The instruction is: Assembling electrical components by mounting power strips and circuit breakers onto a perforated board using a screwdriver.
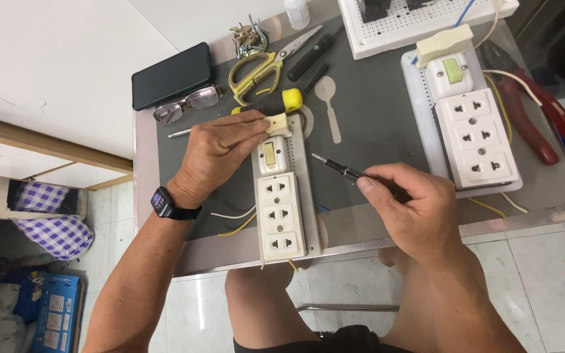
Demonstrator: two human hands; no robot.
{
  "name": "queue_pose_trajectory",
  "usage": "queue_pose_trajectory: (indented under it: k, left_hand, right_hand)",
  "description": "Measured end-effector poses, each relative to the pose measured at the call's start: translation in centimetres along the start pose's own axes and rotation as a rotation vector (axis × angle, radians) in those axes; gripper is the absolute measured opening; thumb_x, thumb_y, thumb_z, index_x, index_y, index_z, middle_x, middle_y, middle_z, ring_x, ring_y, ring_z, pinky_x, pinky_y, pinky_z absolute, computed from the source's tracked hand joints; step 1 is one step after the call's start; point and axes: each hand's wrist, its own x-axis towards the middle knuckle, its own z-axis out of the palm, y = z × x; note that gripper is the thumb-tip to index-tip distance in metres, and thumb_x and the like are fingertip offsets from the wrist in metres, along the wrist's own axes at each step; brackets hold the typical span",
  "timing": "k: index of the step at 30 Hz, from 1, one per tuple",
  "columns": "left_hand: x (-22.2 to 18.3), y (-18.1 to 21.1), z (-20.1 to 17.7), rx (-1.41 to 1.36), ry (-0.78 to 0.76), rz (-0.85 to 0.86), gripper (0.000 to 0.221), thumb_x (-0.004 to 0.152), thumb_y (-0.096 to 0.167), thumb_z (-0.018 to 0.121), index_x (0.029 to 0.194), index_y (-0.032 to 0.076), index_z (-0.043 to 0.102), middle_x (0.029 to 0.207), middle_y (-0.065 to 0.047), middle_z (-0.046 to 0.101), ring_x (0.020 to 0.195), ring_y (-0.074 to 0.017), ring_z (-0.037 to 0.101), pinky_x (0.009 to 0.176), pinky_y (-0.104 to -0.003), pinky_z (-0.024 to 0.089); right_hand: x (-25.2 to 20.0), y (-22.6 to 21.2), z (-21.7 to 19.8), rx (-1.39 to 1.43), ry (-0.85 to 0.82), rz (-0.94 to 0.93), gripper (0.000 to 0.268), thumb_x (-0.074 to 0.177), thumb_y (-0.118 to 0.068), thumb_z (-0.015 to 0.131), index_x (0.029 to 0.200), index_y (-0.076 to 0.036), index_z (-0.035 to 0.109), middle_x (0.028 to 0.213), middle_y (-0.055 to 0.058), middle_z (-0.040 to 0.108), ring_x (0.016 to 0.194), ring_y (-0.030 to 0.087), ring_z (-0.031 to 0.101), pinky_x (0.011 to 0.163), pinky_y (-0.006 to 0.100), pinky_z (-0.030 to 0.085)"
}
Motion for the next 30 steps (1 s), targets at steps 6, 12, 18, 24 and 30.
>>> queue_pose_trajectory:
  k: [6,12,18,24,30]
  left_hand:
    - [0.1,-0.2,-0.1,0.008,-0.010,-0.009,0.019,0.088,0.009,0.075,0.106,0.011,0.075,0.103,-0.016,0.073,0.098,-0.0350,0.069,0.088,-0.042,0.056]
    - [0.0,-1.2,0.1,-0.087,0.012,-0.039,0.018,0.086,0.005,0.076,0.104,0.008,0.075,0.099,-0.018,0.072,0.097,-0.0346,0.069,0.086,-0.043,0.056]
    - [0.3,-0.8,-0.3,-0.075,-0.008,-0.025,0.019,0.085,0.003,0.076,0.104,0.007,0.075,0.099,-0.019,0.072,0.096,-0.0364,0.070,0.084,-0.044,0.056]
    - [0.5,0.1,-0.1,-0.023,-0.006,-0.002,0.018,0.085,0.002,0.076,0.103,0.005,0.075,0.098,-0.020,0.072,0.096,-0.0373,0.070,0.085,-0.043,0.056]
    - [0.1,-0.8,-0.1,-0.082,0.002,-0.012,0.017,0.086,0.003,0.076,0.103,0.007,0.075,0.098,-0.018,0.073,0.099,-0.0351,0.069,0.085,-0.044,0.056]
  right_hand:
    - [0.2,-0.1,0.0,-0.005,-0.006,-0.003,0.012,0.088,-0.011,0.067,0.085,0.001,0.071,0.052,0.013,0.063,0.037,0.014,0.050,0.033,0.024,0.038]
    - [0.0,-0.3,0.0,0.013,0.000,0.006,0.012,0.087,-0.010,0.066,0.086,0.000,0.071,0.052,0.013,0.063,0.037,0.013,0.050,0.032,0.024,0.037]
    - [0.0,0.2,-0.1,0.027,-0.010,0.018,0.011,0.087,-0.009,0.067,0.086,0.000,0.072,0.052,0.013,0.063,0.036,0.015,0.050,0.033,0.024,0.038]
    - [0.1,0.0,-0.1,0.045,-0.006,0.005,0.011,0.087,-0.010,0.067,0.085,0.000,0.071,0.051,0.013,0.063,0.037,0.014,0.051,0.033,0.023,0.038]
    - [0.1,0.0,-0.1,0.019,-0.001,-0.013,0.011,0.087,-0.010,0.067,0.084,0.000,0.071,0.050,0.012,0.062,0.036,0.014,0.051,0.032,0.024,0.037]
